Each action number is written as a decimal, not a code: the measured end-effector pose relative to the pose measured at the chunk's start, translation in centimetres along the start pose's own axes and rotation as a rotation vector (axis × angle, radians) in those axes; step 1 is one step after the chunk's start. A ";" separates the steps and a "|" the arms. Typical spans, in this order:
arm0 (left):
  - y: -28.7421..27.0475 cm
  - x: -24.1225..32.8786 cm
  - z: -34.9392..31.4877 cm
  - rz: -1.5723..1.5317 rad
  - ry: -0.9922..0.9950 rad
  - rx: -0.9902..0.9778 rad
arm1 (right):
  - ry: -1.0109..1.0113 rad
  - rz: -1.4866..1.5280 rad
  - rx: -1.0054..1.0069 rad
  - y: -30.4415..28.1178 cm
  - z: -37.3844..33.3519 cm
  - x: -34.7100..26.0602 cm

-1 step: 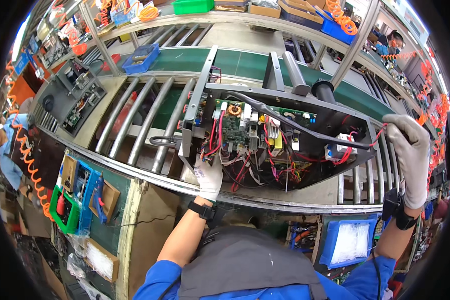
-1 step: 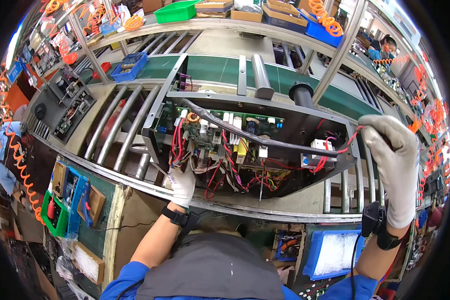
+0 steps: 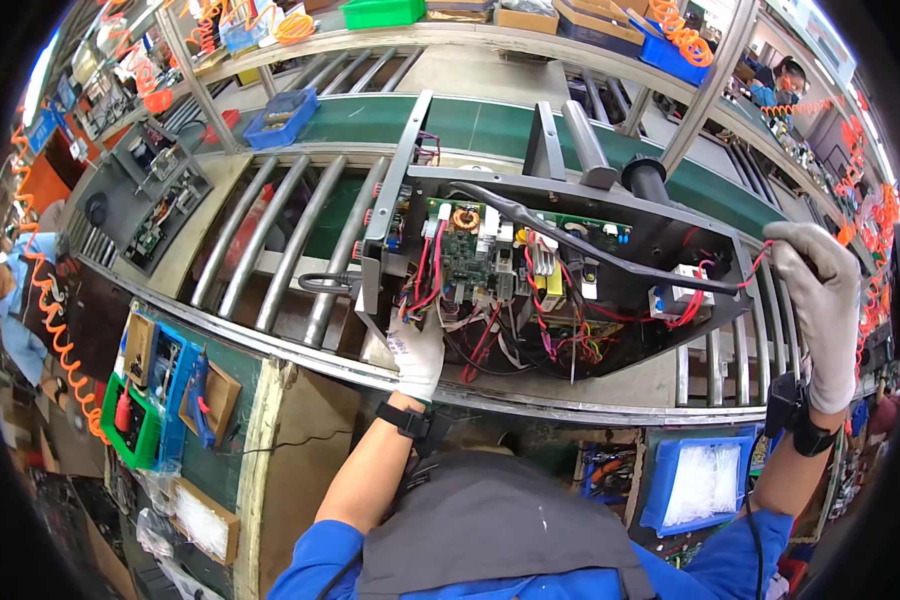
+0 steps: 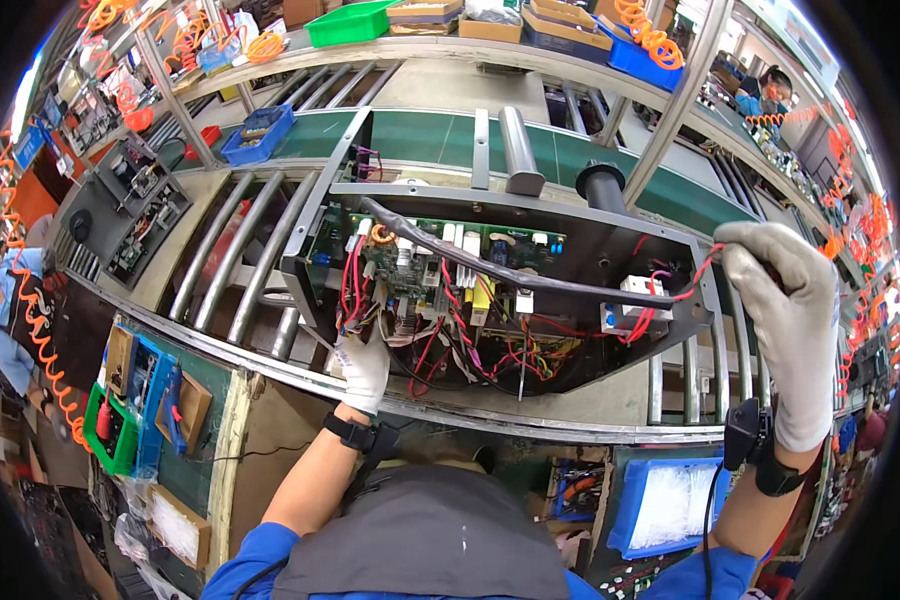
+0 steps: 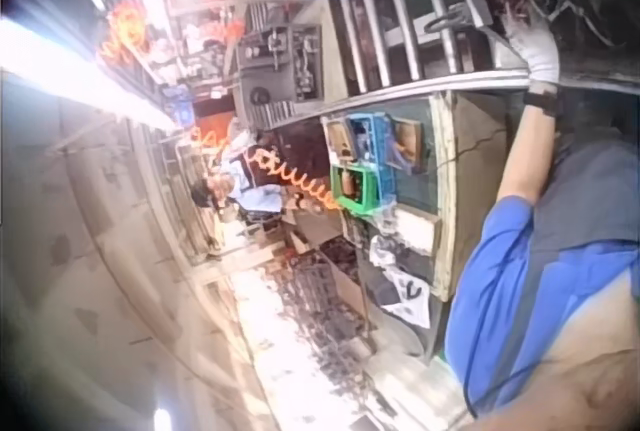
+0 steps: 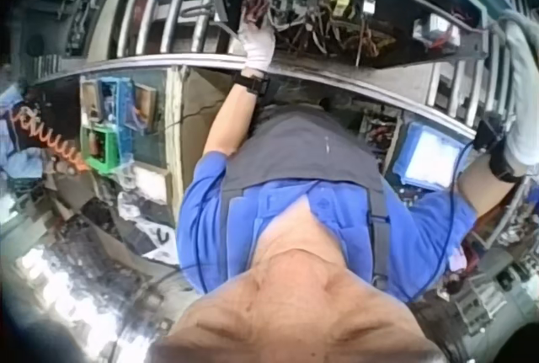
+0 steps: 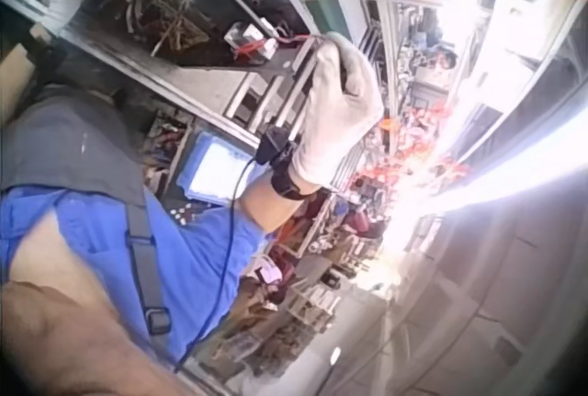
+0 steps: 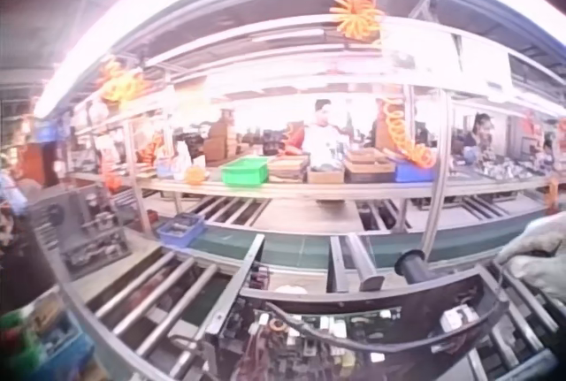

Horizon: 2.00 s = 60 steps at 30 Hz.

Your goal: Assembling and wiring an electronic device, possibly a power inverter, on an assembly line.

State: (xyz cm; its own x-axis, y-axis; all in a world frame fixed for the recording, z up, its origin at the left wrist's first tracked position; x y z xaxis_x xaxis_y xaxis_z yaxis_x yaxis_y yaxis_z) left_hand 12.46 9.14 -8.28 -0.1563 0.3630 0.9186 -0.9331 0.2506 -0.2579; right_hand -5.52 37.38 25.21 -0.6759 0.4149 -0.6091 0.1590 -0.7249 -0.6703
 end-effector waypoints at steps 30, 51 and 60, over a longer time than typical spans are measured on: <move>-7.1 2.4 -2.5 0.485 0.279 -0.226 | -0.166 -0.240 -0.295 6.4 6.5 3.7; -1.3 -5.8 -6.2 -0.240 -0.665 -0.700 | 0.105 0.126 -1.140 30.4 -16.0 5.3; 3.2 -4.6 -6.9 0.204 -0.416 -0.399 | 0.370 0.078 -1.140 34.8 -19.6 13.4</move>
State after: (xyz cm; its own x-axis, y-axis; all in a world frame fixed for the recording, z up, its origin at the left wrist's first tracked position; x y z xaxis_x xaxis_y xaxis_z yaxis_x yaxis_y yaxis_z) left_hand 12.39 14.47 -15.40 -0.5072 0.0782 0.8582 -0.6905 0.5591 -0.4590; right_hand 5.09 28.49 -14.63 -0.4184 0.6598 -0.6241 0.8617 0.0712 -0.5024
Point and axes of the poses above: each hand's wrist, its own z-axis towards the middle knuckle, its own y-axis out of the palm, x = y × z, the point moved 2 cm from there along z, towards the middle knuckle, and after that the axes turned 4 degrees about z, right-handed, at the moved point
